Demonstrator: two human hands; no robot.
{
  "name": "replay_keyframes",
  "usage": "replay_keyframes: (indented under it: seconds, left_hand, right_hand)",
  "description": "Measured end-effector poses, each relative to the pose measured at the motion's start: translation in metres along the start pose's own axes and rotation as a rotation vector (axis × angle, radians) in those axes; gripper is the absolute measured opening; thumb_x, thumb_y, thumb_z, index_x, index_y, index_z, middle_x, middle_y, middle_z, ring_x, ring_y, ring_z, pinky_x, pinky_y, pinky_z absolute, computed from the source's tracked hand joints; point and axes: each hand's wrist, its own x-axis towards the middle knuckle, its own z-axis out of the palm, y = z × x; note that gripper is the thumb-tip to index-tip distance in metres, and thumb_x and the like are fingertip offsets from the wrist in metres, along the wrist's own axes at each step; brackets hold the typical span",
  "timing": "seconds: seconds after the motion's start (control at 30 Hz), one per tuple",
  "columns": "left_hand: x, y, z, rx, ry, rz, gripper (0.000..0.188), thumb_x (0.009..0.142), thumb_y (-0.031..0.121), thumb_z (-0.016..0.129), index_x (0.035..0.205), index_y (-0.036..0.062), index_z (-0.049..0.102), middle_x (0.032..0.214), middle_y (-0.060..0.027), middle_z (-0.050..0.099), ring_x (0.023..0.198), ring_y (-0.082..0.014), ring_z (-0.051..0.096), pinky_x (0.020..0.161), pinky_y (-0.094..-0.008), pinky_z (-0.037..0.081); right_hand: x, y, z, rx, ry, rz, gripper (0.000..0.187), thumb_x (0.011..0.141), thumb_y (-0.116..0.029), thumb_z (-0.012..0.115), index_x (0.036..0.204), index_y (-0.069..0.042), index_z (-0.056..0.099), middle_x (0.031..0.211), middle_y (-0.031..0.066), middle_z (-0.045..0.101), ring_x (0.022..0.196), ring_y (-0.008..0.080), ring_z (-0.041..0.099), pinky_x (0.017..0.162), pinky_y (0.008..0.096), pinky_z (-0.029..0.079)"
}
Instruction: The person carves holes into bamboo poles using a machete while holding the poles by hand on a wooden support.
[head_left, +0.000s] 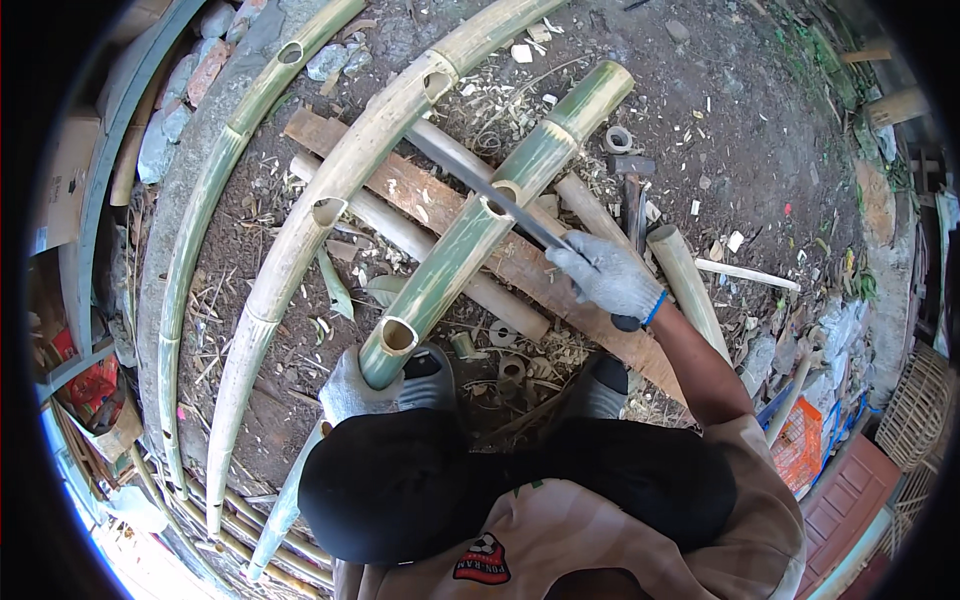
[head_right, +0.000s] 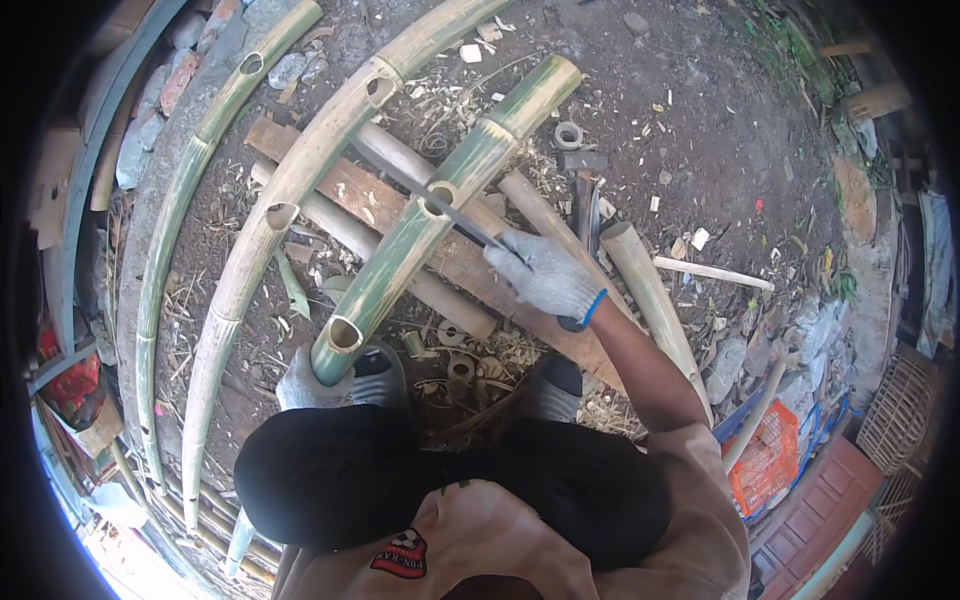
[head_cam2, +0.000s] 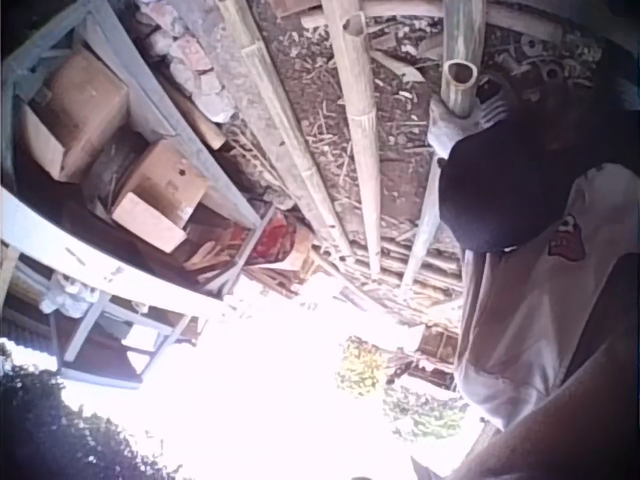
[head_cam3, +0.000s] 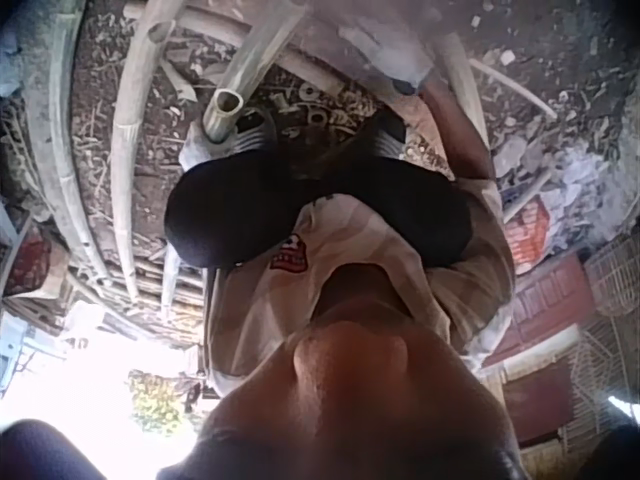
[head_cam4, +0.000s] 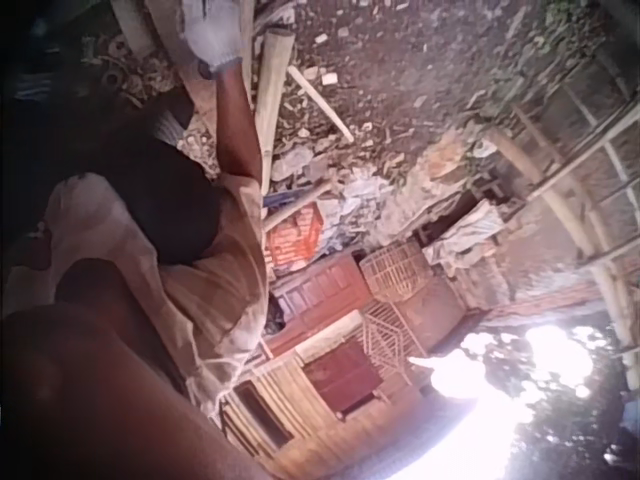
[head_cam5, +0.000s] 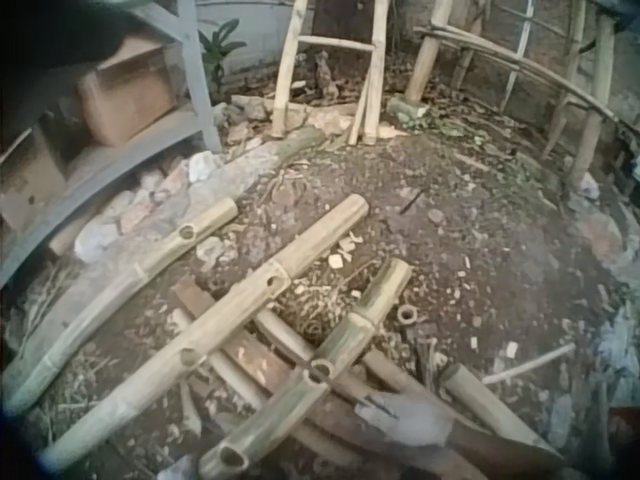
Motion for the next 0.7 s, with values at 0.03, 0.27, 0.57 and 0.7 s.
replay_keyframes:
  seconds: [0.03, 0.27, 0.57, 0.7]
  left_hand:
    - [0.001, 0.0, 0.0, 0.009, 0.0, 0.002, 0.067, 0.068, 0.043, 0.092, 0.121, 0.0096, 0.07, 0.104, -0.019, 0.078, 0.094, -0.0413, 0.077, 0.084, -0.0512, 0.062]
    - [-0.001, 0.003, -0.003, -0.002, 0.015, 0.007, 0.066, 0.069, 0.041, 0.092, 0.122, 0.0088, 0.07, 0.102, -0.0191, 0.078, 0.094, -0.0415, 0.077, 0.083, -0.0513, 0.062]
    - [0.001, 0.007, -0.008, 0.015, -0.033, -0.032, 0.064, 0.068, 0.041, 0.092, 0.12, 0.011, 0.07, 0.103, -0.0202, 0.077, 0.095, -0.0429, 0.076, 0.084, -0.0513, 0.062]
    - [0.009, 0.0, -0.002, 0.036, -0.025, -0.027, 0.065, 0.068, 0.041, 0.092, 0.121, 0.0109, 0.07, 0.104, -0.0203, 0.078, 0.095, -0.0426, 0.076, 0.084, -0.0515, 0.062]
  right_hand:
    - [-0.001, 0.001, -0.001, -0.001, -0.003, -0.001, 0.036, 0.117, -0.038, 0.052, 0.107, -0.005, 0.063, 0.076, 0.0008, 0.061, 0.071, 0.0085, 0.064, 0.063, 0.0276, 0.054]
    - [-0.003, -0.018, -0.008, 0.273, 0.379, -0.207, 0.037, 0.115, -0.04, 0.053, 0.117, -0.004, 0.063, 0.079, -0.0012, 0.058, 0.067, 0.0084, 0.058, 0.061, 0.0272, 0.049]
    - [0.004, -0.014, -0.009, 0.268, 0.463, -0.167, 0.042, 0.114, -0.039, 0.054, 0.101, 0.0, 0.06, 0.08, 0.0199, 0.064, 0.067, 0.0339, 0.065, 0.068, 0.0475, 0.054]
    - [0.029, 0.022, -0.007, -0.634, 0.42, -0.432, 0.037, 0.114, -0.033, 0.054, 0.112, 0.001, 0.066, 0.076, 0.0111, 0.065, 0.066, 0.0148, 0.064, 0.062, 0.0373, 0.053]
